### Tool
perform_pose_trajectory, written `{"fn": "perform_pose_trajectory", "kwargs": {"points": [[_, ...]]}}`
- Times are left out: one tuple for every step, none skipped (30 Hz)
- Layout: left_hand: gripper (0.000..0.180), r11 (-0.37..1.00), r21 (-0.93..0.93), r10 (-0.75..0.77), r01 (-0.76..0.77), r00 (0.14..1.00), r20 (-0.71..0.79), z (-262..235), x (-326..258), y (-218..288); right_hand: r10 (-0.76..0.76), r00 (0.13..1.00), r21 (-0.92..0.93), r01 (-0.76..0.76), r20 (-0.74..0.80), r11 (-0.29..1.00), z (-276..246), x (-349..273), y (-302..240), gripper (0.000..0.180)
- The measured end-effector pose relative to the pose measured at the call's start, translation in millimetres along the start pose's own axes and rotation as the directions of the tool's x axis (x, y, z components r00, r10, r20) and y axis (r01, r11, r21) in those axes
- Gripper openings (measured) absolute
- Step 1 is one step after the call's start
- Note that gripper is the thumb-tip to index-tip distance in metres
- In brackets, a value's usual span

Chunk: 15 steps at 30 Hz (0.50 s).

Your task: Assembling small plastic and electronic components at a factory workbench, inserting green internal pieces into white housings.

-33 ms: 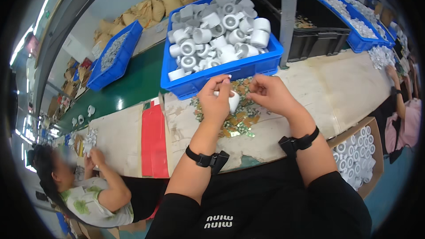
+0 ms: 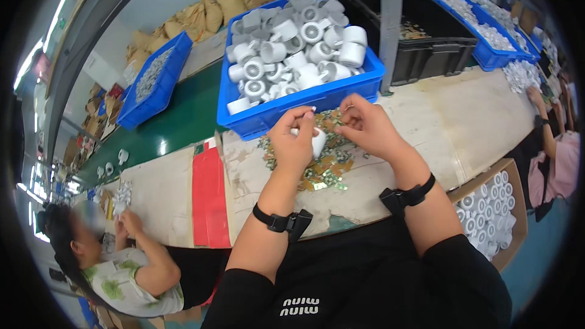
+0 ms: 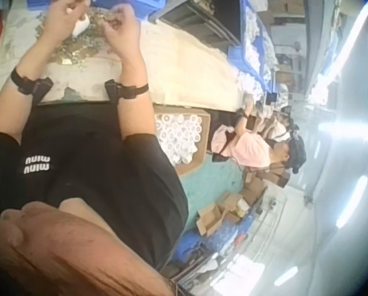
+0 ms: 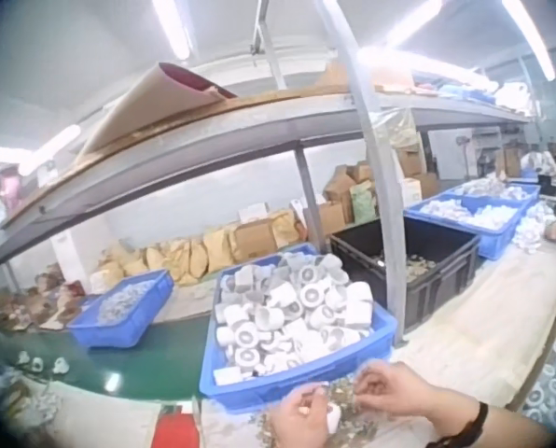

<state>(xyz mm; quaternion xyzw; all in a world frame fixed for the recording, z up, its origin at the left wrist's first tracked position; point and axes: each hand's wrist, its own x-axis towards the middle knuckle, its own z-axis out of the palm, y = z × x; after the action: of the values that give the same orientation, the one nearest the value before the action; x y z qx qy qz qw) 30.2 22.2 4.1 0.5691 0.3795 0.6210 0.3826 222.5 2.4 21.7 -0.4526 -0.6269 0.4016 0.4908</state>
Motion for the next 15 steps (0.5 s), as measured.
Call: {"fn": "perform_pose_trajectory", "kwargs": {"points": [[0.009, 0.999, 0.041, 0.014, -0.014, 1.000, -0.006, 0, -1, 1, 0.032, 0.999, 0.096, -0.028, -0.038, 0.995, 1, 1, 0, 0.024], [0.009, 1.000, 0.023, 0.014, -0.014, 1.000, 0.014, -1, -2, 0, 0.035, 0.998, 0.083, -0.030, -0.061, 0.996, 2, 3, 7, 0.024], [0.010, 0.988, 0.120, 0.095, -0.099, 0.995, 0.038, -4, -2, 0, 0.022, 0.998, 0.157, -0.014, -0.052, 0.987, 4, 6, 15, 0.022], [0.010, 0.959, 0.212, 0.175, -0.186, 0.982, 0.067, -4, -2, -1, 0.007, 0.999, 0.230, 0.003, -0.045, 0.973, 2, 7, 21, 0.020], [0.010, 0.939, 0.217, 0.264, -0.267, 0.964, 0.039, -4, -3, -2, 0.010, 0.999, 0.220, 0.002, -0.052, 0.975, 4, 10, 20, 0.020], [0.010, 0.944, 0.197, 0.261, -0.266, 0.964, 0.051, -1, -2, 4, 0.030, 0.999, 0.257, -0.026, -0.013, 0.966, 1, 9, 20, 0.019], [0.009, 0.916, 0.257, 0.290, -0.308, 0.951, 0.108, 0, -2, 11, 0.050, 0.998, 0.293, -0.055, 0.027, 0.954, -2, 8, 19, 0.018], [0.010, 0.879, 0.323, 0.316, -0.352, 0.935, 0.158, -2, -1, 17, 0.053, 0.998, 0.288, -0.057, 0.021, 0.956, -1, 7, 13, 0.018], [0.009, 0.866, 0.341, 0.329, -0.366, 0.930, 0.163, -1, -1, 17, 0.118, 0.991, 0.239, -0.129, 0.062, 0.962, -2, 6, 5, 0.018], [0.009, 0.869, 0.336, 0.327, -0.365, 0.931, 0.165, -1, -1, 17, 0.184, 0.978, 0.188, -0.200, 0.100, 0.962, -3, 5, -2, 0.018], [0.008, 0.858, 0.341, 0.339, -0.385, 0.921, 0.190, -2, -1, 17, 0.201, 0.975, 0.190, -0.217, 0.097, 0.958, -3, 3, -6, 0.017], [0.006, 0.846, 0.346, 0.350, -0.406, 0.912, 0.215, -2, -1, 17, 0.203, 0.975, 0.189, -0.218, 0.094, 0.957, -4, 2, -5, 0.017], [0.006, 0.847, 0.344, 0.348, -0.405, 0.912, 0.216, -2, -1, 17, 0.173, 0.979, 0.183, -0.191, 0.110, 0.964, -5, 3, -3, 0.015], [0.007, 0.832, 0.361, 0.353, -0.421, 0.904, 0.240, -2, 0, 17, 0.141, 0.982, 0.177, -0.162, 0.127, 0.971, -5, 3, -1, 0.014], [0.007, 0.817, 0.378, 0.357, -0.436, 0.896, 0.263, -2, 0, 17, 0.142, 0.982, 0.177, -0.163, 0.126, 0.971, -6, 3, 1, 0.014]]}}
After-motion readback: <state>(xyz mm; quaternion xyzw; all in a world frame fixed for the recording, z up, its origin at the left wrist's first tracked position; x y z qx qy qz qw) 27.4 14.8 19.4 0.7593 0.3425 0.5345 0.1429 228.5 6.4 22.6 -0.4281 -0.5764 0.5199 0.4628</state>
